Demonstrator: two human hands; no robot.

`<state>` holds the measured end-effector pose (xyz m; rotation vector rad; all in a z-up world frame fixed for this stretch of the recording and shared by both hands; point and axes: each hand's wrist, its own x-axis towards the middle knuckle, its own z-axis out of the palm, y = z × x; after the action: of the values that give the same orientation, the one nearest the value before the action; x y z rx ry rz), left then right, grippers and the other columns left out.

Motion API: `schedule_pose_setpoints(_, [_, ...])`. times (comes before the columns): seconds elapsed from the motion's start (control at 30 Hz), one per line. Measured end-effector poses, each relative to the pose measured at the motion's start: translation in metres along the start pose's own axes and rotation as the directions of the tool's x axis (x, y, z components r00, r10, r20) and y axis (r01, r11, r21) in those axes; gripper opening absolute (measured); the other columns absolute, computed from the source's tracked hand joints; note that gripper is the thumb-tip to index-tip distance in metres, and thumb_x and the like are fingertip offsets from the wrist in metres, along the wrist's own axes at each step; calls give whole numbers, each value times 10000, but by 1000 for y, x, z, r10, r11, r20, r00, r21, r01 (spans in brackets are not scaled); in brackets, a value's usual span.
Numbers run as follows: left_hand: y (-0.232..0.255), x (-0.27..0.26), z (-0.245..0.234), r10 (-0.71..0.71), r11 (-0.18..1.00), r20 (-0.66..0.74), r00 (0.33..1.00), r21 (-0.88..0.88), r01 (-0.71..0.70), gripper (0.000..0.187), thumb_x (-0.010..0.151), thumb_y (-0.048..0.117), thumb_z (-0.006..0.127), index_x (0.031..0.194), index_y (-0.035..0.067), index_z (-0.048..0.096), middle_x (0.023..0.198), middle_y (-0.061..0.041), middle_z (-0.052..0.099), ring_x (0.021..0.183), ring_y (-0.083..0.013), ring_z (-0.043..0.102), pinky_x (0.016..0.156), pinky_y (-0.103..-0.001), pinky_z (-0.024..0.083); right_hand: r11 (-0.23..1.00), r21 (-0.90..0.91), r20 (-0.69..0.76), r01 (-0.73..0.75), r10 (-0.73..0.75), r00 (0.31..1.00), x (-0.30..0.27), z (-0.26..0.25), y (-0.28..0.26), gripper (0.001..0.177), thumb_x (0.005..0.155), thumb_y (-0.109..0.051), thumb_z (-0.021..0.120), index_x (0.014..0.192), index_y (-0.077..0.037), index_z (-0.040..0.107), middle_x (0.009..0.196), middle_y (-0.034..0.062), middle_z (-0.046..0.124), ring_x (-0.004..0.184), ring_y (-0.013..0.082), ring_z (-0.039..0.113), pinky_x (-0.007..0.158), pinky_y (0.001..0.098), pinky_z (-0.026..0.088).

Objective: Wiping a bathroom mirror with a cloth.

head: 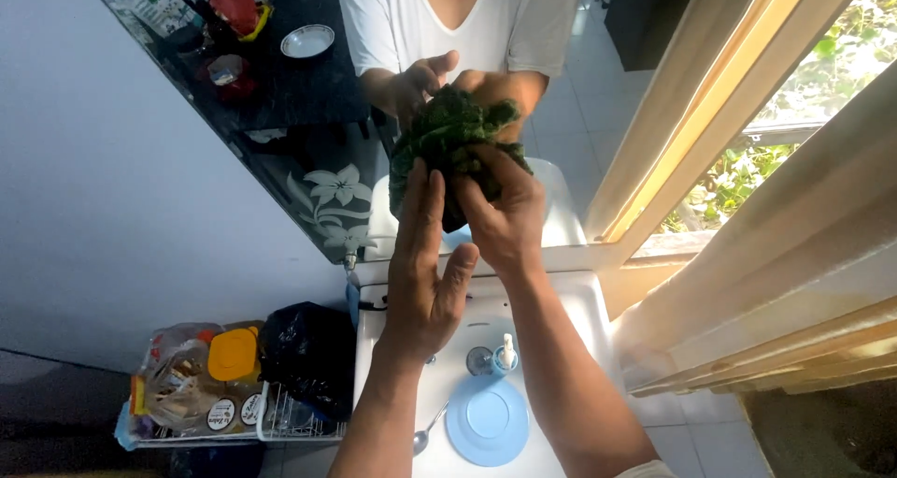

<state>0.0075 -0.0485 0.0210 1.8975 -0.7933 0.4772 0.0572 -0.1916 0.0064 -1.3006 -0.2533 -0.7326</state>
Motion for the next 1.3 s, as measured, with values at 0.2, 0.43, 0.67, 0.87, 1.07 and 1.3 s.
schedule_pose_setpoints(0.2, [8,3,-9,-11,1000,12,1000,-7,11,746,1120,552,342,1663,58,211,1757,-260,165,1652,-410,208,1331,-488,250,999,36,-262,-22,31,965,-9,-59,-6,223,1005,-13,647,1214,50,691,1048,64,717,914,106,647,807,249,522])
schedule_pose_setpoints(0.43, [-3,-2,14,-9,1000,52,999,15,8,740,1110,519,360,1653,31,239,1738,-266,186,1637,-417,199,1332,-493,188,998,66,-364,-15,38,931,-14,-75,-3,242,960,3,642,1199,29,669,1026,43,714,882,102,654,781,251,549])
schedule_pose_setpoints(0.67, [2,3,5,-18,997,17,1000,-80,19,792,1111,571,344,1647,0,226,1729,-287,217,1635,-427,215,1332,-485,229,958,-286,-118,-35,1,993,-10,6,-24,304,893,-96,720,1169,18,661,958,69,747,845,96,673,757,263,564])
schedule_pose_setpoints(0.87, [2,4,9,-29,989,4,1000,-143,29,821,1106,582,347,1648,-17,200,1727,-273,218,1638,-412,218,1337,-476,224,849,-526,-114,41,-119,986,-10,6,-21,353,848,-169,823,1134,-37,662,924,109,763,819,151,743,749,292,583])
schedule_pose_setpoints(1.07, [-6,-8,-5,-77,996,-13,997,-40,76,769,1116,548,349,1640,-5,237,1743,-267,176,1643,-410,181,1338,-478,193,774,-615,-181,149,-323,929,-12,-36,-8,286,914,-89,799,1156,-25,661,1026,121,704,923,209,691,820,323,575])
schedule_pose_setpoints(1.3, [-10,-17,-4,-55,998,3,998,-21,55,776,1118,550,328,1649,-5,218,1733,-284,187,1641,-416,175,1344,-489,175,706,-666,-98,243,-405,909,-22,-5,0,478,897,-98,814,1296,-13,563,1145,164,658,1054,311,672,946,412,548])
